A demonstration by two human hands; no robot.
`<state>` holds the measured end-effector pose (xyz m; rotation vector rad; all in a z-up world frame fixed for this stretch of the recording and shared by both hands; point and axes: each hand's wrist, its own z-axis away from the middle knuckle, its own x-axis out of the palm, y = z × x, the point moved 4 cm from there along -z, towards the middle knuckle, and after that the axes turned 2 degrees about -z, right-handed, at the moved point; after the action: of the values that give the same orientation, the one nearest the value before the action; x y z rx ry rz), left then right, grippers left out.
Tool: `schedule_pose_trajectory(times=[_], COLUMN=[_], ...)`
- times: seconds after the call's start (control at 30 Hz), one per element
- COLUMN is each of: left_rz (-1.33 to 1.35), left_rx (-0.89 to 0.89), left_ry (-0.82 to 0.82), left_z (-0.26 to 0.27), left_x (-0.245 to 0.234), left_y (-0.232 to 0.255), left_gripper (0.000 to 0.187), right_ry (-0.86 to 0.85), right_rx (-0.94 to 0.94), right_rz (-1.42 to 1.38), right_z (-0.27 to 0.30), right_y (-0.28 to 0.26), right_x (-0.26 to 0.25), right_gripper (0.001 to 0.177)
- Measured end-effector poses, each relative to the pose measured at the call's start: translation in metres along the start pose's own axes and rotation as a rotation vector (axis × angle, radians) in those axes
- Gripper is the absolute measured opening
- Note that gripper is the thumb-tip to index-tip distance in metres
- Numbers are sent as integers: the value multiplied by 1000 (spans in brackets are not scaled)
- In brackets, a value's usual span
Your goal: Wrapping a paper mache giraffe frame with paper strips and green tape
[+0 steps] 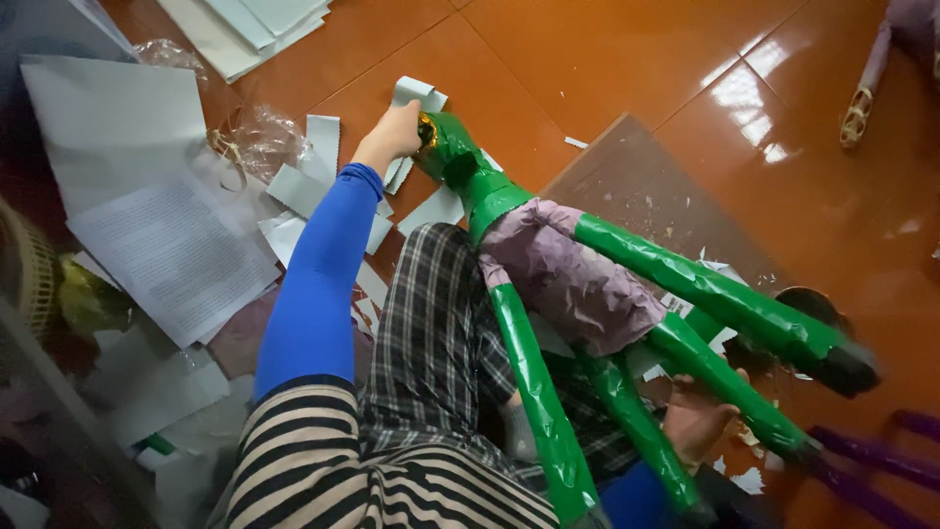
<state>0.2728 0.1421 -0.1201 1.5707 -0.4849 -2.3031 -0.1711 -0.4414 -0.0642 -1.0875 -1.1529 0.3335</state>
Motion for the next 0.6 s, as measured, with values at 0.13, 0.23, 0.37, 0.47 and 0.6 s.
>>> schedule_pose_trajectory(times=[0.13,0.23,0.37,0.47,0.6], left_rz=[-82,-578,-1213,-1490,-1540], left_rx=[13,227,596,479,417], left_ry=[-83,217,600,273,190], left_z=[34,45,49,48,28], left_x=[-21,-2,48,54,80], left_y=[41,63,76,78,67], left_gripper=[83,68,51,72,78], right_ry=[-45,-36,-67,-74,-66], right_rx=[-9,-7,-26,-22,24], right_rz=[-42,0,-58,14,-11], right_z=[-6,-8,-6,-6,-9], right_y=[8,13,9,8,11], right_x=[-20,-28,-19,-21,-26], right_gripper=[70,69,71,74,68])
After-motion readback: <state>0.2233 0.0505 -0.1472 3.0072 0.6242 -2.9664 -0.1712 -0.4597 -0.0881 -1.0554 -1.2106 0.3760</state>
